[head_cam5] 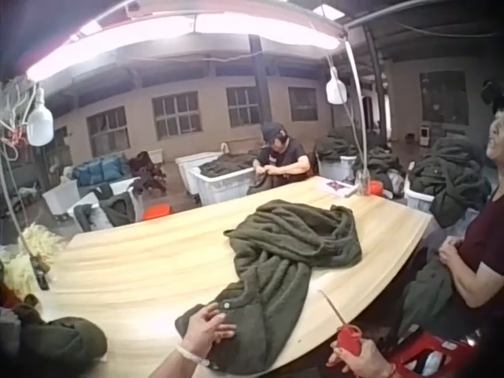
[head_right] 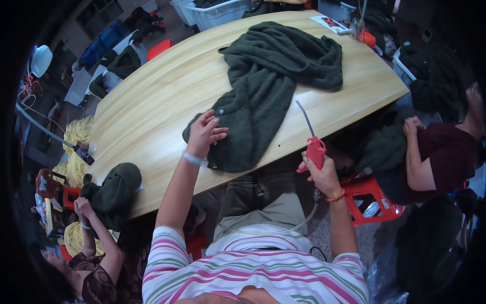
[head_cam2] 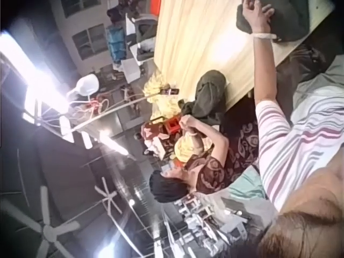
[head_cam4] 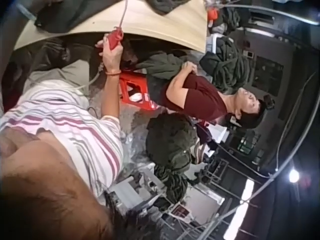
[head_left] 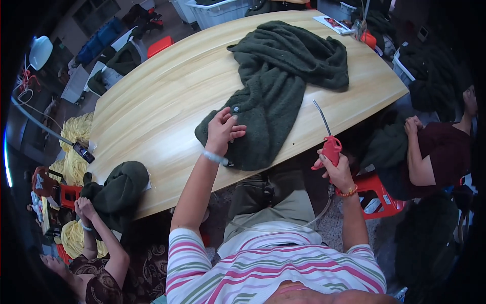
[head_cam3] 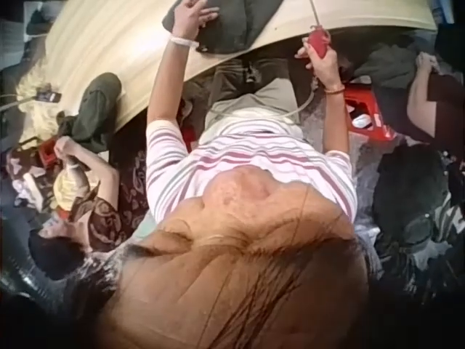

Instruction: Trim loose threads and excess fabric from green garments using scissors.

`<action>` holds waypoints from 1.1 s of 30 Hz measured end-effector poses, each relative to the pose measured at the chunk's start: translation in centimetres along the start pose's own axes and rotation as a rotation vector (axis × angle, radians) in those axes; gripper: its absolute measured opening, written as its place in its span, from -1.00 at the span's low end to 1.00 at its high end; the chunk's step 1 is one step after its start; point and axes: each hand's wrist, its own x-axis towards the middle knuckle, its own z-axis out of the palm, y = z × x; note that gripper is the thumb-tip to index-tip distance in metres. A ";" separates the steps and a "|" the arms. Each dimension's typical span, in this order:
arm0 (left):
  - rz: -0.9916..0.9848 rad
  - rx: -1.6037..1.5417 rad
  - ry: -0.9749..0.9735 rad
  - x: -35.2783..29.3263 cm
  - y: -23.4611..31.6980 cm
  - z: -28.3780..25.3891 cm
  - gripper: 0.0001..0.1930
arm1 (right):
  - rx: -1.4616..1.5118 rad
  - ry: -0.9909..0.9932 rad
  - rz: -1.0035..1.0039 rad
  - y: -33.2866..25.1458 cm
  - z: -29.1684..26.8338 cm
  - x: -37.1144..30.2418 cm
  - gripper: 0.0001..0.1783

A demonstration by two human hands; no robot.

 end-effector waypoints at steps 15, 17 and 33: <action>0.143 0.057 0.047 -0.2 -4.4 -0.4 -0.75 | -0.118 -0.050 -0.138 -1.4 1.7 -1.2 -0.70; 0.186 0.078 0.037 0.1 -5.6 -0.9 -0.80 | -0.295 -0.142 -0.141 -2.4 2.3 -1.1 -0.70; 0.412 0.311 0.085 0.9 -8.1 -1.0 -0.88 | -0.943 -0.410 -0.115 -6.1 6.1 0.1 -0.68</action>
